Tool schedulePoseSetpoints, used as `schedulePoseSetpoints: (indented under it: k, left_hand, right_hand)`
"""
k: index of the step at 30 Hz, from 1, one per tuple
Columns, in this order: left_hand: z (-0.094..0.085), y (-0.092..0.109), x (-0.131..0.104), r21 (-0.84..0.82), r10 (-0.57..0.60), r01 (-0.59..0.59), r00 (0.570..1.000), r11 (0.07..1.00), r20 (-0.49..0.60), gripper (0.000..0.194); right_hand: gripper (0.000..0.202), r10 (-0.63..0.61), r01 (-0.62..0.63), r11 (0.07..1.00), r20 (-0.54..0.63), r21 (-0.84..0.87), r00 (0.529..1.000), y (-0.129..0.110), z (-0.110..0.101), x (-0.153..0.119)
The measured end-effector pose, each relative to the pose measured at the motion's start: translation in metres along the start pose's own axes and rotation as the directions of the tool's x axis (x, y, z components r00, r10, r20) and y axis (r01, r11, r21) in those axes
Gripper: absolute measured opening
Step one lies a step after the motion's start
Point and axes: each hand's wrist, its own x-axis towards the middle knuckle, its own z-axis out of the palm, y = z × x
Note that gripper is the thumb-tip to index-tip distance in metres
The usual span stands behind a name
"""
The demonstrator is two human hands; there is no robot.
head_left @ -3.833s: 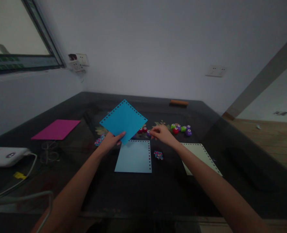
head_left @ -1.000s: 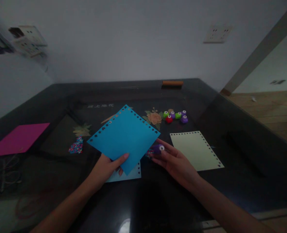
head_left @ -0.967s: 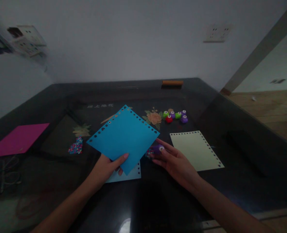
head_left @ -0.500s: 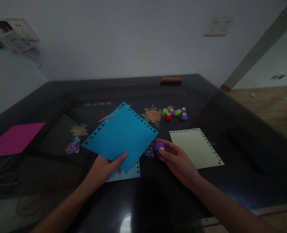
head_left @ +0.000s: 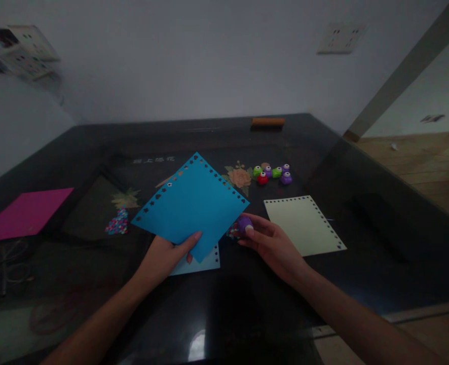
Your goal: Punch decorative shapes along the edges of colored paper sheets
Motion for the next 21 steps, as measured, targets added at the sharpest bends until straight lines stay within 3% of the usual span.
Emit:
schedulePoseSetpoints:
  k: [21]
  left_hand:
    - [-0.0006,0.0074,-0.0010,0.213,0.072,-0.069,0.997,0.975,-0.005,0.041]
  right_hand:
    - [0.039,-0.011,0.011,1.000,-0.001,0.003,1.000,-0.0021,0.0014,-0.0045]
